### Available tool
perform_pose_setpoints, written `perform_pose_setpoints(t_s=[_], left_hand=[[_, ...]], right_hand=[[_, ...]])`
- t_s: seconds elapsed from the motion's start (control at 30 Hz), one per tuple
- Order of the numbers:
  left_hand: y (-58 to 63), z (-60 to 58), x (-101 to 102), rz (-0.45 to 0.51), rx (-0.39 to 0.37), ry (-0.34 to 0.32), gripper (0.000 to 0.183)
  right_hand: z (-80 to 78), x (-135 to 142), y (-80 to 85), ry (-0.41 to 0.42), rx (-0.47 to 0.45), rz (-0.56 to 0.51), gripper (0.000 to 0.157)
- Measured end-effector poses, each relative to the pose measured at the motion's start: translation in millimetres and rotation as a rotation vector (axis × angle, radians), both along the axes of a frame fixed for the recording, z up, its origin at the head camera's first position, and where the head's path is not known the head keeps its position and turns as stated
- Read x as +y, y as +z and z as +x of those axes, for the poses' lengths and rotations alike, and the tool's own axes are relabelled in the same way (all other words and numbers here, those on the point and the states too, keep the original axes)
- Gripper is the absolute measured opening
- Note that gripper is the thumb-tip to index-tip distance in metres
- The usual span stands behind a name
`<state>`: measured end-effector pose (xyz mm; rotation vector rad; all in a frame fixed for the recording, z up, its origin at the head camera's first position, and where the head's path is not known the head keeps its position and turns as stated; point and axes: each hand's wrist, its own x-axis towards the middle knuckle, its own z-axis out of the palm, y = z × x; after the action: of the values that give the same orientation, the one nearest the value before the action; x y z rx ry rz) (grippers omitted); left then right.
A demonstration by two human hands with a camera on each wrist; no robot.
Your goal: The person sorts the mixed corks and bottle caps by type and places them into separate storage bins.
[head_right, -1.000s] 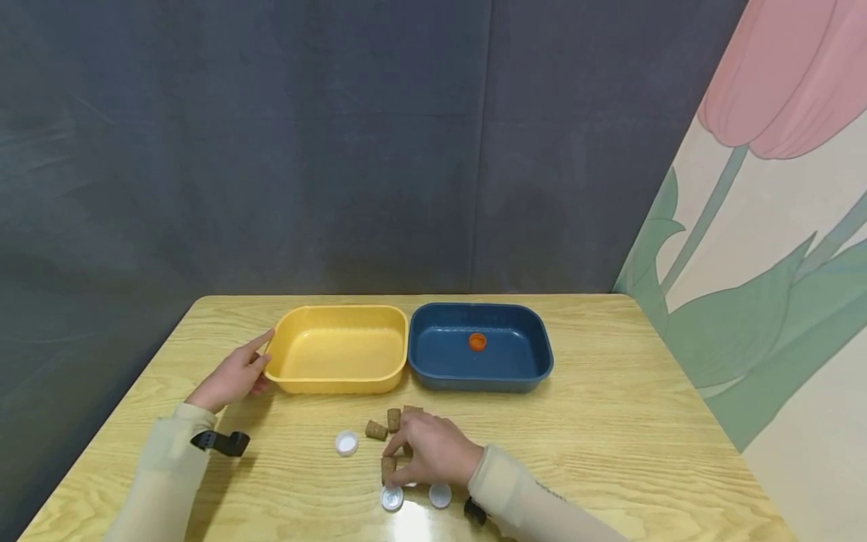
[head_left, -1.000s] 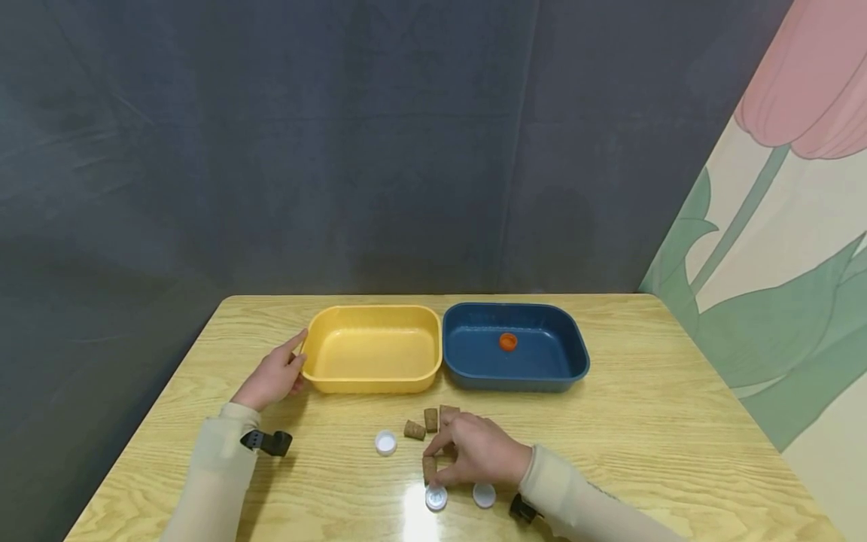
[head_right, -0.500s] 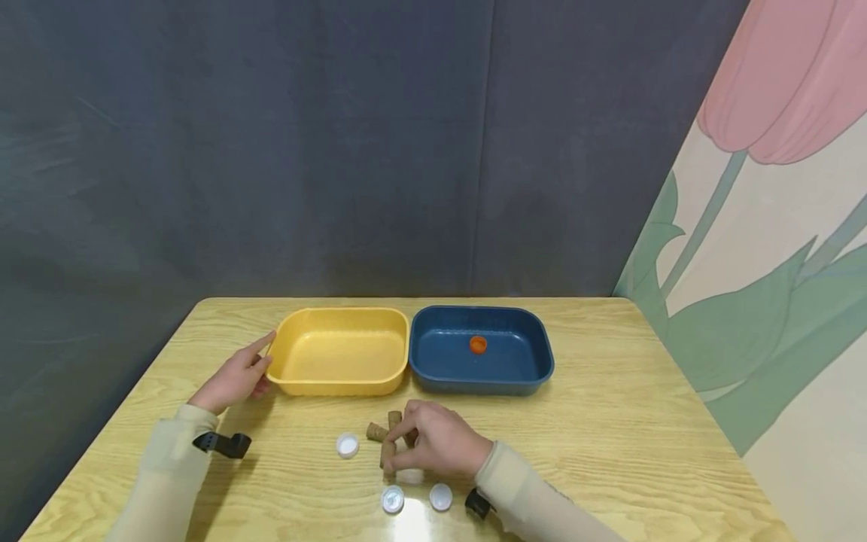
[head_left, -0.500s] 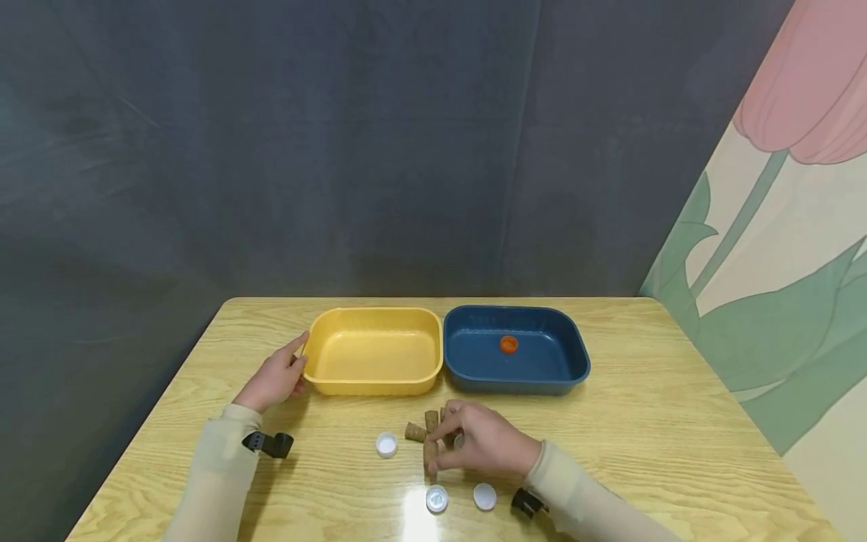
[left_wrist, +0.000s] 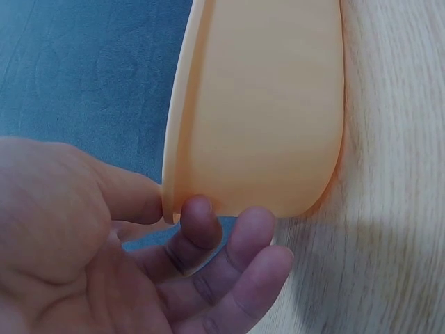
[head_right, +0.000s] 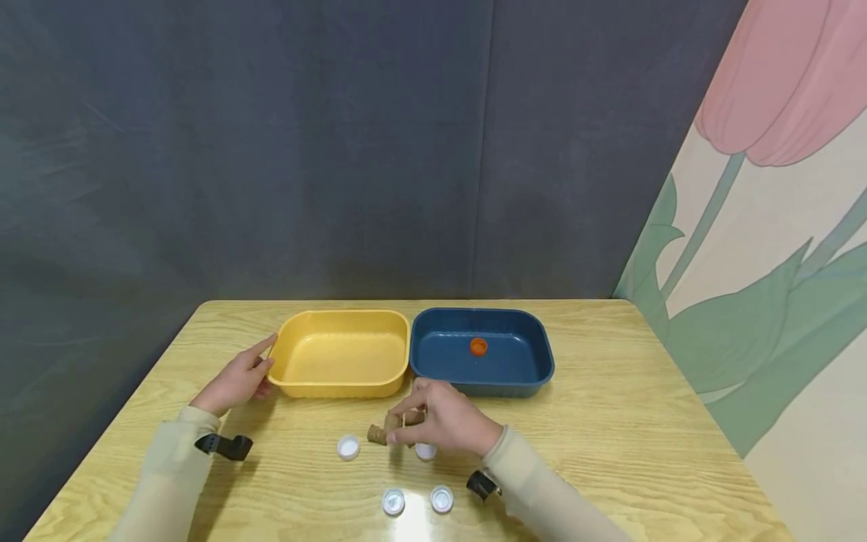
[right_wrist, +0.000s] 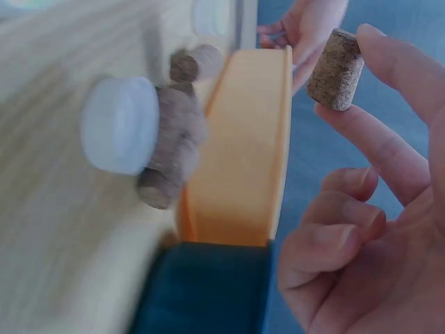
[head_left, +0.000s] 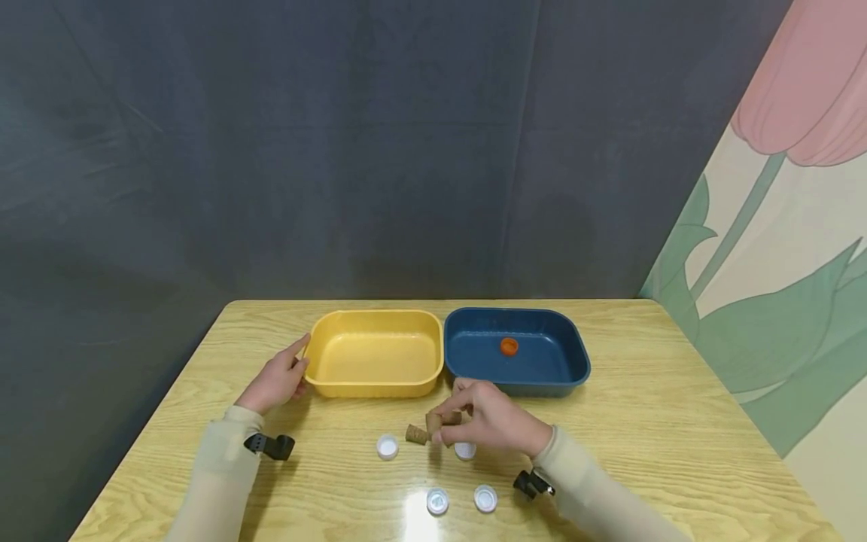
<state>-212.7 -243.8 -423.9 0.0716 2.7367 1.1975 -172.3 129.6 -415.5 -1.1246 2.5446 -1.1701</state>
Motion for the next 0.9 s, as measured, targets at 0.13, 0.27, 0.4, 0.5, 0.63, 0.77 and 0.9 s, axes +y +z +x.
perform_pose_setpoints(t_s=[0.13,0.27,0.4,0.5,0.63,0.77,0.9], left_hand=[[0.6,0.3,0,0.000,-0.009,0.008,0.055],[2.3,0.9,0,0.005,-0.013,0.008,0.055],[3.8,1.2,0,0.013,-0.014,0.001,0.056],[4.4,0.5,1,0.013,-0.013,-0.004,0.056],[3.1,-0.9,1,0.014,-0.015,-0.001,0.055],[2.5,-0.8,1,0.015,-0.018,0.005,0.055],[4.3,0.3,1,0.011,-0.019,0.008,0.054]], right_hand=[[-7.0,-1,9.1,-0.019,0.042,0.000,0.027],[-15.3,-2,18.9,-0.041,0.041,-0.006,0.028],[-25.2,-4,28.1,-0.070,0.042,0.000,0.028],[-33.7,-6,33.8,-0.085,0.043,0.003,0.029],[-44.9,-10,38.5,-0.086,0.029,-0.003,0.031],[-55.3,-15,40.8,-0.093,0.024,0.009,0.031],[-65.0,-23,43.8,-0.093,0.044,0.018,0.027]])
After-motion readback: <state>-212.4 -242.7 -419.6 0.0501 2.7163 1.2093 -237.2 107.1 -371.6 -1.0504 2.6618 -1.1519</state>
